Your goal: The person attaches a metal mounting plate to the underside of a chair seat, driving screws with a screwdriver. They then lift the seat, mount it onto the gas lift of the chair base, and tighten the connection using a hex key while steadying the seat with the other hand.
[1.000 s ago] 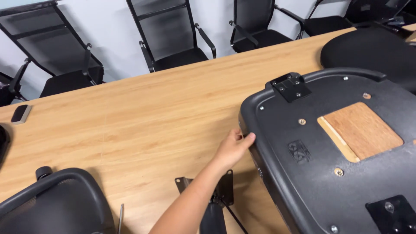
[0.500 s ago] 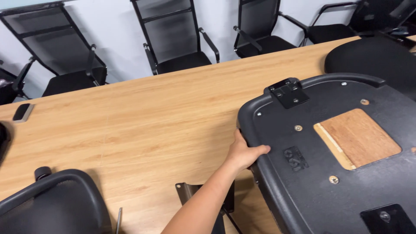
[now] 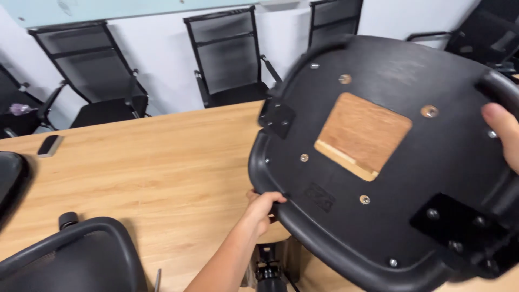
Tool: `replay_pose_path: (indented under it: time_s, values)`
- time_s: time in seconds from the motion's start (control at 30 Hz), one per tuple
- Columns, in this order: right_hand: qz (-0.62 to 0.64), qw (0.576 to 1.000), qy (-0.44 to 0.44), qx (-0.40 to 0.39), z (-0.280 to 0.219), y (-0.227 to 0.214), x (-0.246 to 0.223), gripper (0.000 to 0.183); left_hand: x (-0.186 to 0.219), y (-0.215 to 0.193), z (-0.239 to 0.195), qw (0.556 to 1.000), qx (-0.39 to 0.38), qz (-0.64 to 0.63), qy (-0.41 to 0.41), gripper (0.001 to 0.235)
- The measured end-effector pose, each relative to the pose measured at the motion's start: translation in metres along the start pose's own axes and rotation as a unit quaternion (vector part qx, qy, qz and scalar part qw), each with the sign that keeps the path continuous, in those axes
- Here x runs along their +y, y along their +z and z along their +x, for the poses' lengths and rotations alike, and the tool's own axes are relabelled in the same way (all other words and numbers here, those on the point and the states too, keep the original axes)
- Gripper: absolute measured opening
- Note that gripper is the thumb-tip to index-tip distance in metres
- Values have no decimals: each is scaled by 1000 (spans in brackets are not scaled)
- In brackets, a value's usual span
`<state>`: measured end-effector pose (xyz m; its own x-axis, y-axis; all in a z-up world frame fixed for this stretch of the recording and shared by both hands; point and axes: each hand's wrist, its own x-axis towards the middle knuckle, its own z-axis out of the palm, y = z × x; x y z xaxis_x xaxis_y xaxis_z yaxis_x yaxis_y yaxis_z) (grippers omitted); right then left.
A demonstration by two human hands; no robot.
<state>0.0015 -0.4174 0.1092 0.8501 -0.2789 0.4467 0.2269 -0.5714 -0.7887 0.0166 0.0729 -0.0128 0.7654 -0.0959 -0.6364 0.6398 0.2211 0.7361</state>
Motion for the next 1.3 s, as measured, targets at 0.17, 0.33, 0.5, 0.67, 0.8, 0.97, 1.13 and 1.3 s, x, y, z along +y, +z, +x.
replay_pose_path:
  time_s: [0.17,0.33,0.5,0.67,0.8,0.97,1.13,1.3]
  values:
    - [-91,988,-122,24,4,75,-145,33,-14,-57,44,996,29,-89,-6,77]
    - [-145,957,-244,-65,2,131,-203,56,-57,-119,97,960,-9,-267,-90,52]
    - [-65,975,-137,-161,-13,197,-189,55,-145,-194,118,966,1,-200,-164,62]
    - [12,975,-52,-216,-32,221,-167,52,-170,-232,114,963,94,-195,-160,61]
    - [87,965,55,-243,-37,226,-139,56,-126,-233,62,975,83,-135,-155,60]
    - [88,963,95,-236,-34,219,-120,61,-62,-241,43,976,174,97,-88,70]
    - [-53,968,0,-246,-28,213,-127,58,45,-185,-30,822,288,286,398,111]
    - [-163,963,-130,-171,-44,217,-144,63,43,-184,-32,867,254,273,329,100]
